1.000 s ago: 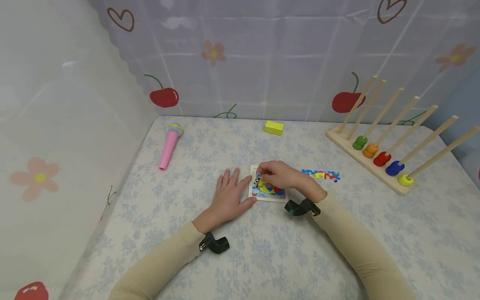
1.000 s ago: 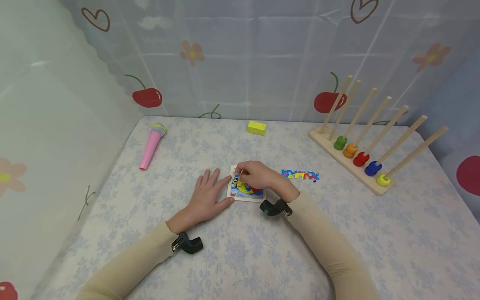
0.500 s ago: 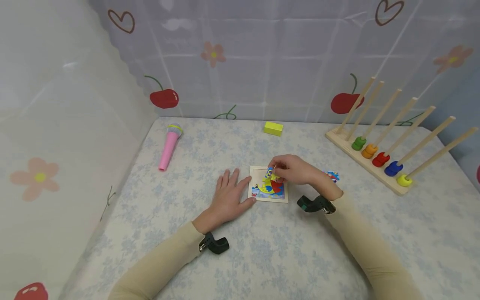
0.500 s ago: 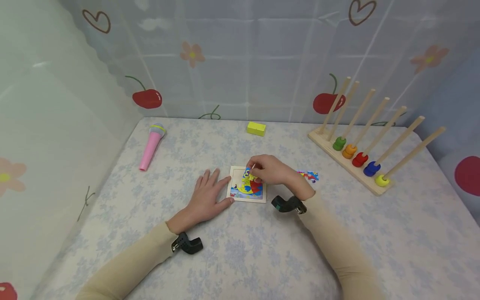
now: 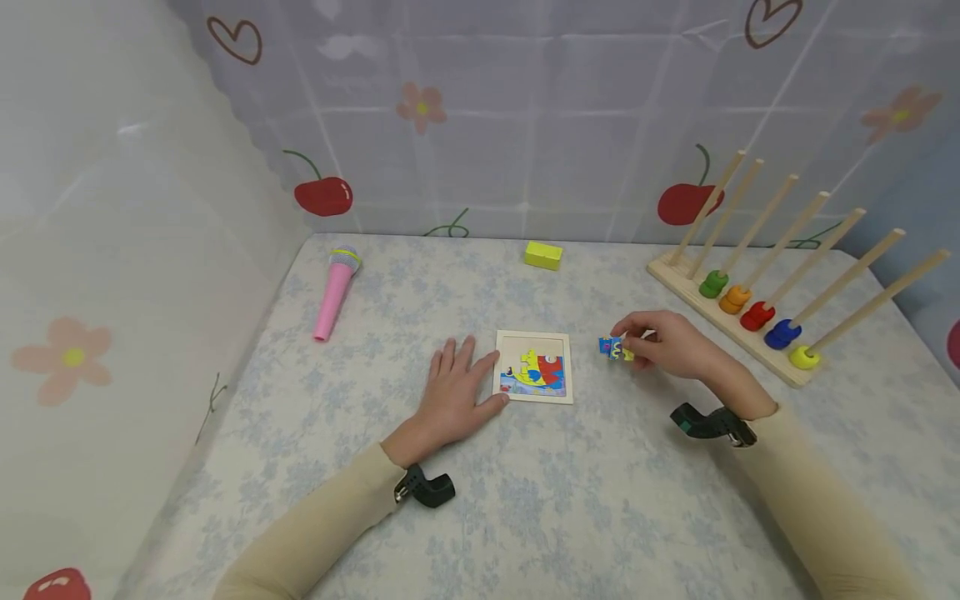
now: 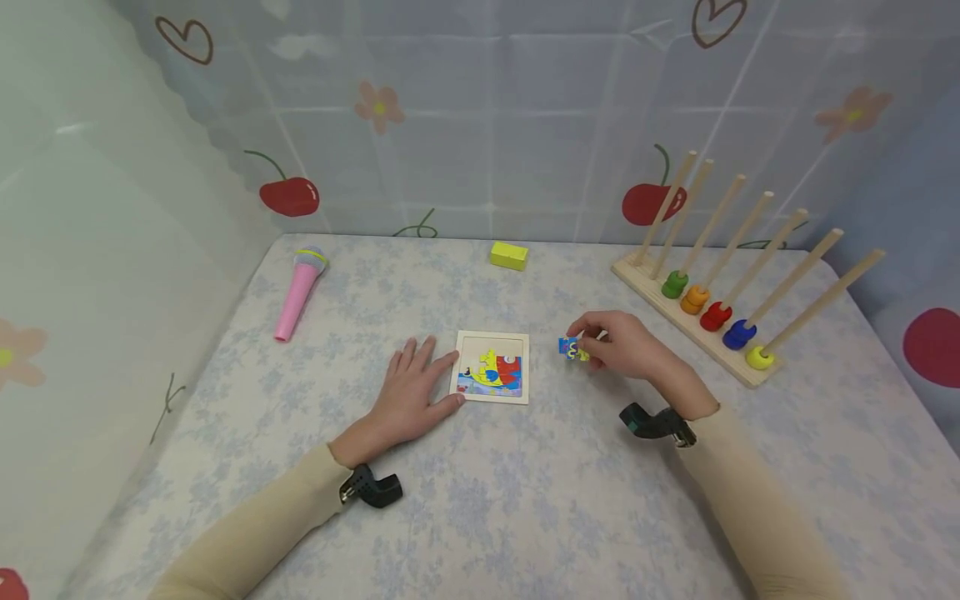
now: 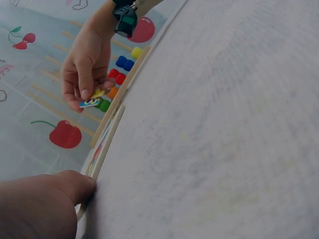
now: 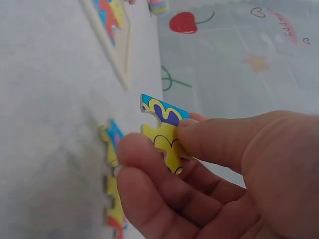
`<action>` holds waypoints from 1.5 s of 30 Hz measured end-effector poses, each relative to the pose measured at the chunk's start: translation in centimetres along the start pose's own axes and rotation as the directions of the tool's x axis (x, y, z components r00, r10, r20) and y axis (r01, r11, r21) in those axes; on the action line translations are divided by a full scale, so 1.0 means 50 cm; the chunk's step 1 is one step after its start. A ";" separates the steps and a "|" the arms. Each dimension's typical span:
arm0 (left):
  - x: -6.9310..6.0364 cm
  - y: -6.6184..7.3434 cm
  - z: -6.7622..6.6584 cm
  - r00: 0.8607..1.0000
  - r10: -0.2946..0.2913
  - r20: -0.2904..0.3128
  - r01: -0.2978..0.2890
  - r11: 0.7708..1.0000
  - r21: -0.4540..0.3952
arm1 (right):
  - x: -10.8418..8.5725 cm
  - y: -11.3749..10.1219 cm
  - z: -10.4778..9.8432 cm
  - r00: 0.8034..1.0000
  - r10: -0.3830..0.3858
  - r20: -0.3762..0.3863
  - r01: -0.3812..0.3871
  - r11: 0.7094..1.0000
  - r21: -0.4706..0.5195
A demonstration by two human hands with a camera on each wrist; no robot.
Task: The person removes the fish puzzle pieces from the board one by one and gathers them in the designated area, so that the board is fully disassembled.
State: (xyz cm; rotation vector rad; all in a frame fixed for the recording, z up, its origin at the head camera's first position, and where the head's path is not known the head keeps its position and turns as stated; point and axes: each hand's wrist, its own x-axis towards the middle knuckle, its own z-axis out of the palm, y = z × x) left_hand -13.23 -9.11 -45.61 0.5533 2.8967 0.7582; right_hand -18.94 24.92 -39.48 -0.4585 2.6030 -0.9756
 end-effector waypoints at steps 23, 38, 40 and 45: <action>0.003 -0.001 0.005 1.000 0.000 0.012 0.000 1.000 0.002 | -0.020 0.040 0.063 0.987 -0.028 -0.156 0.014 0.996 -0.089; 0.000 -0.001 0.001 1.000 -0.004 0.002 0.004 1.000 0.005 | -0.015 0.041 0.073 0.983 -0.052 -0.177 0.030 0.992 -0.127; 0.001 -0.001 0.001 1.000 -0.002 0.001 0.002 1.000 0.004 | -0.016 0.041 0.072 0.982 -0.061 -0.179 0.035 0.989 -0.140; 0.001 -0.001 0.002 1.000 0.004 -0.001 -0.004 1.000 0.002 | -0.021 0.039 0.067 0.983 -0.062 -0.171 0.033 0.986 -0.163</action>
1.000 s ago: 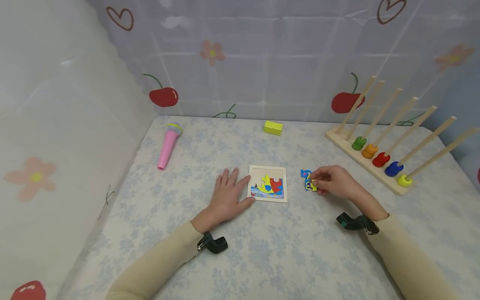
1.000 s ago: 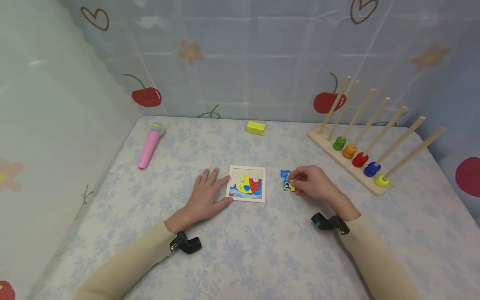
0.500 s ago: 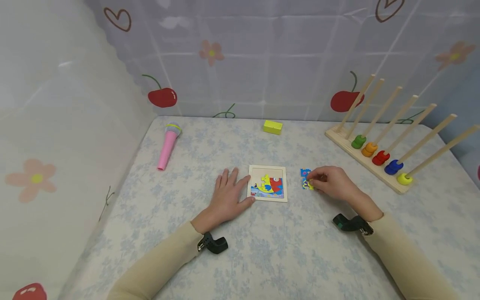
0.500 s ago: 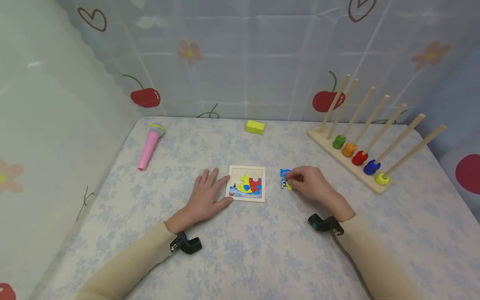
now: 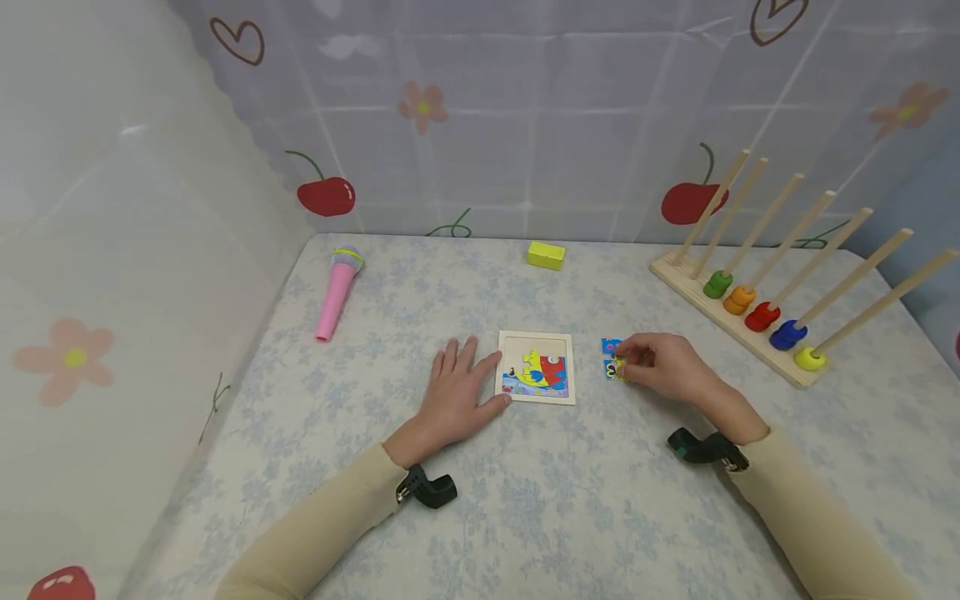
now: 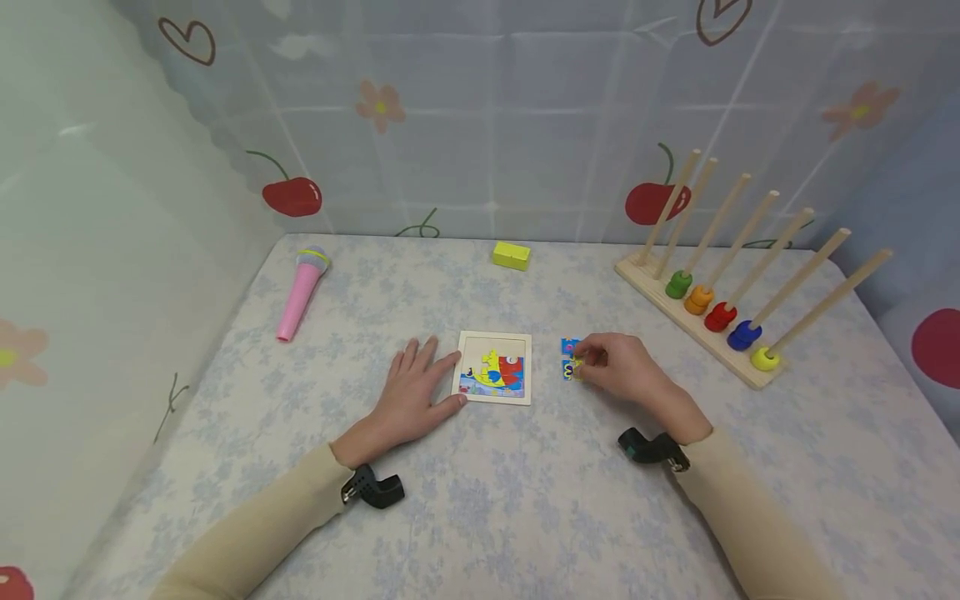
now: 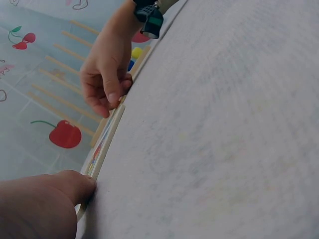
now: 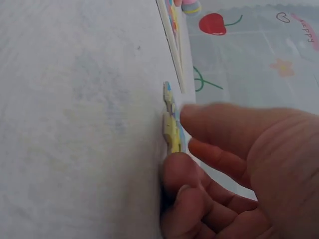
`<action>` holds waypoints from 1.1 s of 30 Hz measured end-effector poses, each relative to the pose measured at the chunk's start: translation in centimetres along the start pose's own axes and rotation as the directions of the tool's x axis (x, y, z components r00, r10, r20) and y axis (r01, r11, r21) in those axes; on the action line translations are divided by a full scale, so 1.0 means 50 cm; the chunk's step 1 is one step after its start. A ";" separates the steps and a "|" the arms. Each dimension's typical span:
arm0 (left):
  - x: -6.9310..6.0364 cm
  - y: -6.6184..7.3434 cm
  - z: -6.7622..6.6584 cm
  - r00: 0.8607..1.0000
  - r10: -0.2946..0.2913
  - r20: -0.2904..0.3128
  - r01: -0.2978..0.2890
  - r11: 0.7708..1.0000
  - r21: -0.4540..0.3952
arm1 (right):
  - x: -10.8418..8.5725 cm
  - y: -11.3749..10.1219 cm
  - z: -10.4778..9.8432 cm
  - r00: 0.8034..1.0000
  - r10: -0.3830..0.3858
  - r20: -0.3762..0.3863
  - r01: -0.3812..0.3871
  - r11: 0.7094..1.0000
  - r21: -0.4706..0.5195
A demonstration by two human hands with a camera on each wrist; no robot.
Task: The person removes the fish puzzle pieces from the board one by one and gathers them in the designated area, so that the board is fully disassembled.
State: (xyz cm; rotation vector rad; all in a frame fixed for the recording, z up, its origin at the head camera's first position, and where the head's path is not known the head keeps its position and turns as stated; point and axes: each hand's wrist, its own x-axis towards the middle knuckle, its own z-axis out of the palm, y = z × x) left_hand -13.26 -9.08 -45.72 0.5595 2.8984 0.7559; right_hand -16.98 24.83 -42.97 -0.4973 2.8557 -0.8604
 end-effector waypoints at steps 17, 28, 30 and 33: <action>-0.002 0.005 -0.004 1.000 -0.005 -0.006 0.005 1.000 -0.011 | -0.004 -0.005 0.000 0.999 0.014 0.034 -0.013 0.999 -0.037; 0.000 -0.002 0.002 1.000 -0.001 -0.002 0.001 1.000 0.007 | -0.003 -0.007 0.000 0.999 0.032 0.041 -0.031 0.999 -0.026; 0.000 -0.002 0.001 1.000 -0.001 -0.001 0.001 1.000 0.006 | -0.003 -0.006 -0.001 0.999 0.028 0.042 -0.027 0.999 -0.026; 0.000 0.000 -0.001 1.000 0.001 -0.002 -0.001 1.000 0.005 | -0.004 -0.006 -0.003 0.999 0.021 0.043 -0.020 1.000 -0.024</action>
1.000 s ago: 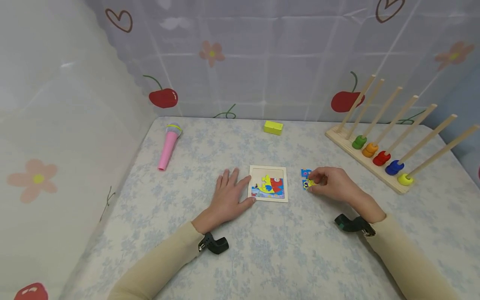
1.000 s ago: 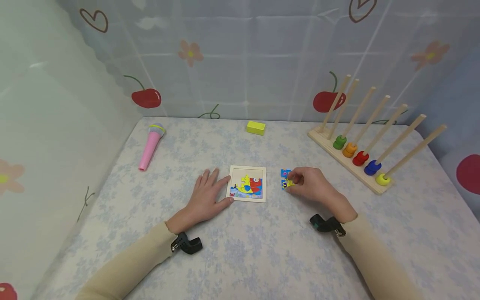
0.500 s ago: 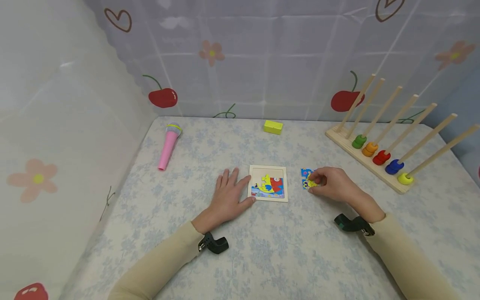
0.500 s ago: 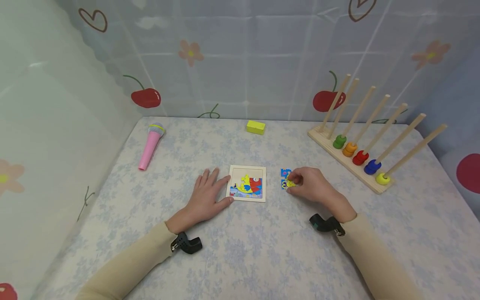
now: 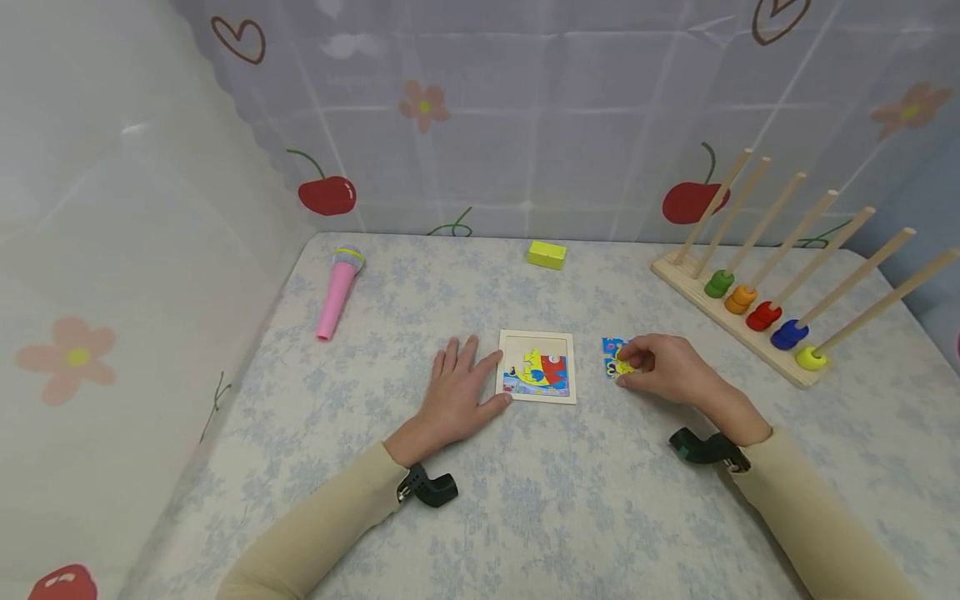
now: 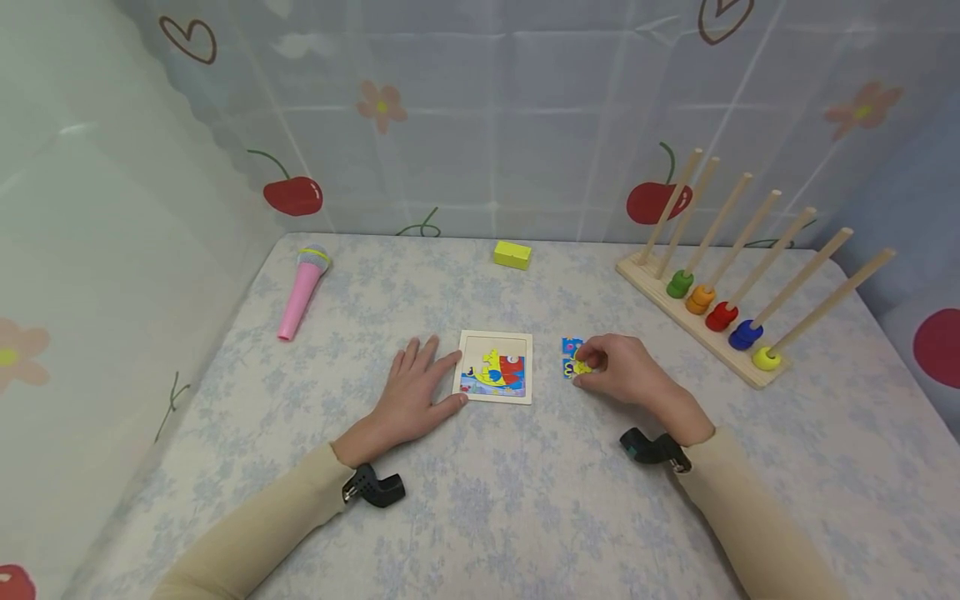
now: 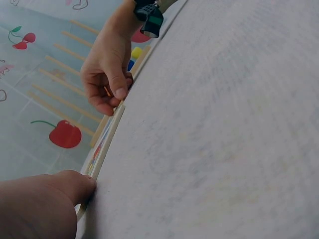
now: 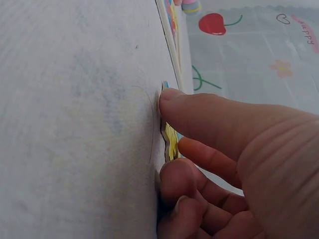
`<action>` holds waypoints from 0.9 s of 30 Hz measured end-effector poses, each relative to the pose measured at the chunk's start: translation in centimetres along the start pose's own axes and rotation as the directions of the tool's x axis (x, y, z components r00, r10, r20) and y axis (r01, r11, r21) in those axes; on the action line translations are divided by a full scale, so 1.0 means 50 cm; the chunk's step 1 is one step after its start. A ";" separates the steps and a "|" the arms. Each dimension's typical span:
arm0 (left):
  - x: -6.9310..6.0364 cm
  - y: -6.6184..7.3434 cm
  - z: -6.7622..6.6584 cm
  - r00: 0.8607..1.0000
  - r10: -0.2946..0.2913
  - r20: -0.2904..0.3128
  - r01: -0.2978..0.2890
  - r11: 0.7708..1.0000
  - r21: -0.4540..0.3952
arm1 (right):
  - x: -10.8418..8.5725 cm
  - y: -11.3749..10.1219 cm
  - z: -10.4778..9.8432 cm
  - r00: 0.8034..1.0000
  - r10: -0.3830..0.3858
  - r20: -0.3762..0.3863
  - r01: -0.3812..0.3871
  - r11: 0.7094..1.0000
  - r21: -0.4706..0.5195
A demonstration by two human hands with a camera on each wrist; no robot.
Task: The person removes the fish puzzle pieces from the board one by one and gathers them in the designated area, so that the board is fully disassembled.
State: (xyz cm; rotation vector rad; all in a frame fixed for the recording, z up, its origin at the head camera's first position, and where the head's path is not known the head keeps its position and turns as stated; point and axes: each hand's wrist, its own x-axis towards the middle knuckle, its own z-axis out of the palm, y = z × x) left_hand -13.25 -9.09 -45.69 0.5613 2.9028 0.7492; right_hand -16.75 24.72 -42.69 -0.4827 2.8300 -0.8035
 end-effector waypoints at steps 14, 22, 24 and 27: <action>0.000 0.001 0.000 1.000 0.000 0.005 0.000 1.000 -0.005 | -0.003 0.008 -0.009 1.000 -0.025 -0.002 0.025 1.000 0.006; -0.001 0.001 -0.002 1.000 0.008 0.000 -0.008 1.000 -0.007 | 0.002 -0.004 -0.018 0.998 -0.052 -0.034 0.053 0.998 0.041; -0.001 0.001 -0.002 1.000 0.007 0.001 -0.007 1.000 -0.007 | 0.008 -0.017 -0.018 0.997 -0.076 -0.031 0.078 0.996 0.050; -0.001 0.002 -0.003 1.000 0.007 0.001 -0.007 1.000 -0.012 | 0.022 -0.043 -0.019 0.995 -0.102 -0.021 0.103 0.993 0.057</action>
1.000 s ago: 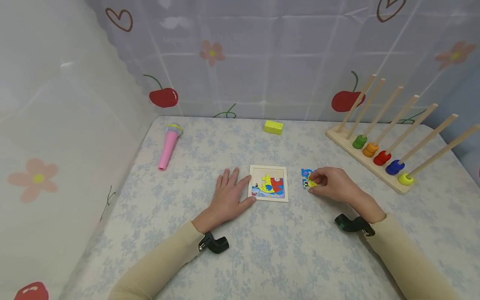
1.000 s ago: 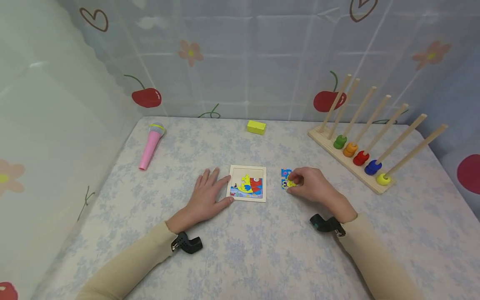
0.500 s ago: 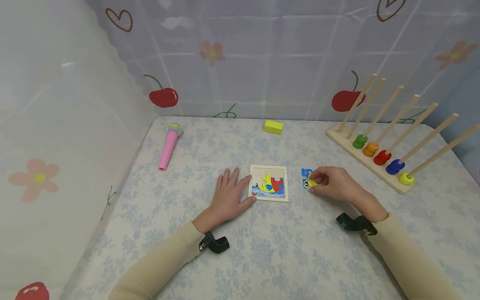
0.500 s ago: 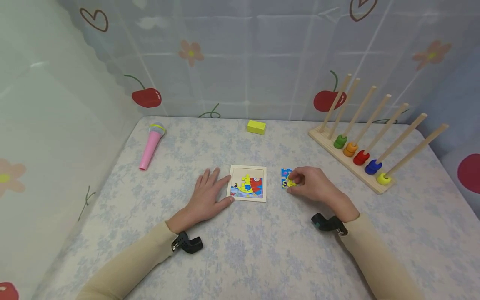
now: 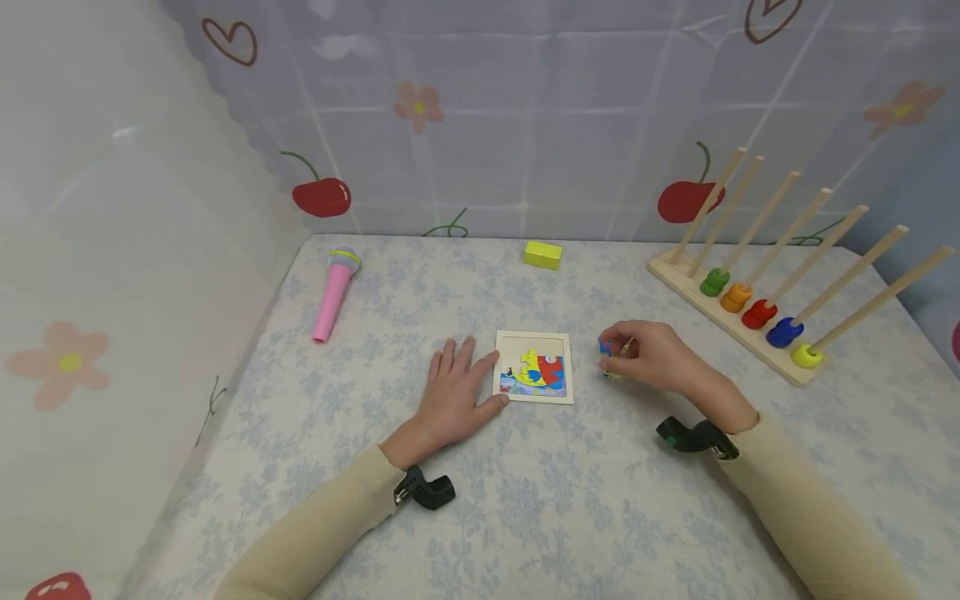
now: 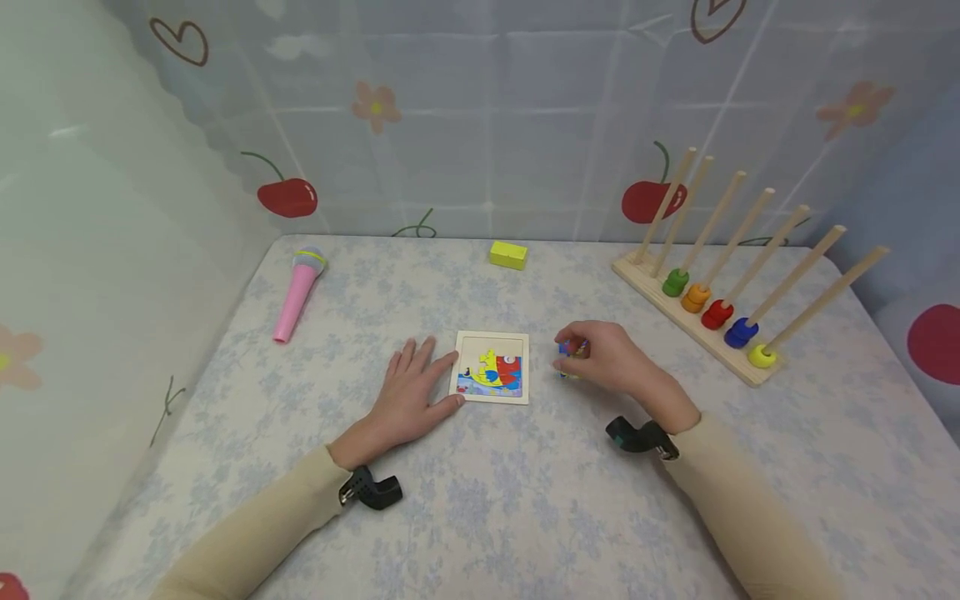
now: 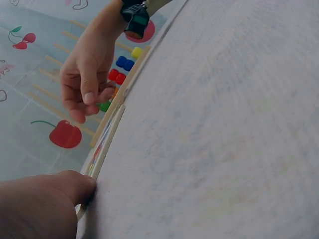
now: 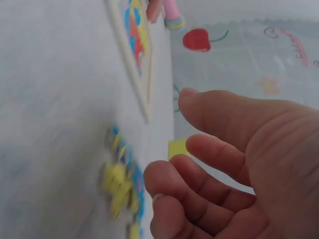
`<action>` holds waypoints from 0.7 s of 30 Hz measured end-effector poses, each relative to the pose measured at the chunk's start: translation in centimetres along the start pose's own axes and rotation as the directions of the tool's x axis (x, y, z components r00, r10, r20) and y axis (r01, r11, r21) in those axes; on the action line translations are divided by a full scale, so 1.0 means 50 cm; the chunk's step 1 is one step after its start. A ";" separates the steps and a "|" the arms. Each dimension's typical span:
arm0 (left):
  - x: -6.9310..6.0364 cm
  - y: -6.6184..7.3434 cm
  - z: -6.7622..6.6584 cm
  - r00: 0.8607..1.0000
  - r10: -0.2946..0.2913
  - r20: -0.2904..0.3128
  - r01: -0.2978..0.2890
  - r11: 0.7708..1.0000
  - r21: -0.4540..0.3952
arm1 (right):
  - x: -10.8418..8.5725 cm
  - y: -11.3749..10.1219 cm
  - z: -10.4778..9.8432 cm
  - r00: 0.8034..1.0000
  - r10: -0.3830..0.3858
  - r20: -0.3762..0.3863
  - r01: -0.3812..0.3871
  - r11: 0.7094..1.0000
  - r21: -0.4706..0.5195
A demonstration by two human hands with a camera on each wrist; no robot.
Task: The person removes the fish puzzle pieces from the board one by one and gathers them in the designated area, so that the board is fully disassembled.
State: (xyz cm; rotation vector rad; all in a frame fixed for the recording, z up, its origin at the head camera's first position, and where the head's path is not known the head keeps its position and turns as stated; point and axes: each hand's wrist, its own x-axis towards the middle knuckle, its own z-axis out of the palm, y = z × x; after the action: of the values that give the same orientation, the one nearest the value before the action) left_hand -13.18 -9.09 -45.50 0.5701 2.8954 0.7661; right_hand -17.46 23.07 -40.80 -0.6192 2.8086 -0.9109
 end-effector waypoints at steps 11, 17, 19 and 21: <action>0.001 -0.001 0.003 1.000 0.010 0.003 -0.010 1.000 0.015 | 0.095 -0.083 0.042 0.983 0.008 0.182 -0.006 1.000 -0.008; 0.000 -0.003 0.001 1.000 0.004 0.003 -0.004 1.000 0.007 | 0.118 -0.105 0.071 0.972 0.007 0.235 -0.006 1.000 -0.006; 0.000 -0.004 0.001 1.000 0.005 0.003 -0.005 1.000 0.015 | 0.118 -0.108 0.080 0.972 0.003 0.236 -0.002 1.000 -0.005; 0.001 -0.006 0.002 1.000 0.006 0.001 -0.006 1.000 0.024 | 0.117 -0.111 0.088 0.972 -0.009 0.233 0.011 1.000 -0.007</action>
State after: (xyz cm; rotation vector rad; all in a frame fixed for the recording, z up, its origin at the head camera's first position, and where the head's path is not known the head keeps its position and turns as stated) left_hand -13.32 -9.25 -45.72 0.5824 2.9072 0.7323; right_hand -19.79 14.19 -41.08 -0.6936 2.6037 -0.7728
